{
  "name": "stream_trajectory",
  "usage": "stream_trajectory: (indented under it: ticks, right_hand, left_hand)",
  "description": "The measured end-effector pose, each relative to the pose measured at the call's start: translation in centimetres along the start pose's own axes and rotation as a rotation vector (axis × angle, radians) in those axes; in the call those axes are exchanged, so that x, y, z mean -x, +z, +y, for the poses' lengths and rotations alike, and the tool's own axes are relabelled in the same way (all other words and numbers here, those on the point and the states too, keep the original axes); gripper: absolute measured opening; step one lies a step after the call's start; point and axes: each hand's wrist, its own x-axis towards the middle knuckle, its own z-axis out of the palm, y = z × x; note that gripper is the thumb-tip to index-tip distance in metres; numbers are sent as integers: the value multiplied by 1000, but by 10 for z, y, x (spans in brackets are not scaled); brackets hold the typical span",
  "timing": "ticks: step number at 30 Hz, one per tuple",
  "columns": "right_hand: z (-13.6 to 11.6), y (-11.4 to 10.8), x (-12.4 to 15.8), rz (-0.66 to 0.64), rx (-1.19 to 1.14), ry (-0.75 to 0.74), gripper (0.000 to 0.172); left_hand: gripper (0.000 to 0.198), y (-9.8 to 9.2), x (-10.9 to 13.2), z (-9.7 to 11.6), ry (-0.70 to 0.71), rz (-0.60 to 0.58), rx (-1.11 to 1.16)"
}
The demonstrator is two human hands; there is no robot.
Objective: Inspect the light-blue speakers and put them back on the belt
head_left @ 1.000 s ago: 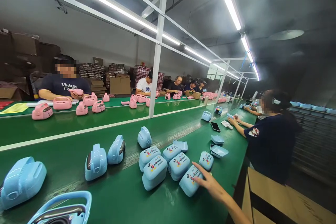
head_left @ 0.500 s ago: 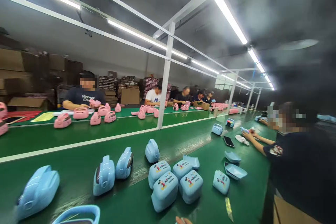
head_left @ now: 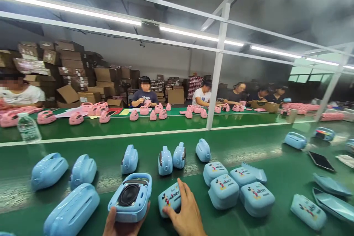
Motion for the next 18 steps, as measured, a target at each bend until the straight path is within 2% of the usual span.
stream_trajectory:
  ticks: [1,3,5,7,9,13,18]
  right_hand:
    - [-3,-5,-2,0,27,-41,86]
    - [-2,-16,-6,-58,62,-228,83]
    - [5,-26,-9,-218,67,-476,78]
    - [11,-35,-15,-379,80,-632,75]
    - [13,-43,-22,-429,108,-636,76]
    - [7,-50,-35,-388,48,-490,79]
    - [7,-55,-47,-360,-84,-459,73]
  left_hand:
    - [64,-4,0,-1,-5,-20,29]
    - [55,-9,0,-5,4,-15,83]
    - [47,-9,2,-9,28,33,104]
    - [42,-4,5,-14,20,93,100]
    - [40,2,8,-16,1,133,99]
    - [40,11,11,-15,3,167,106]
    - [42,7,9,-16,-25,111,148]
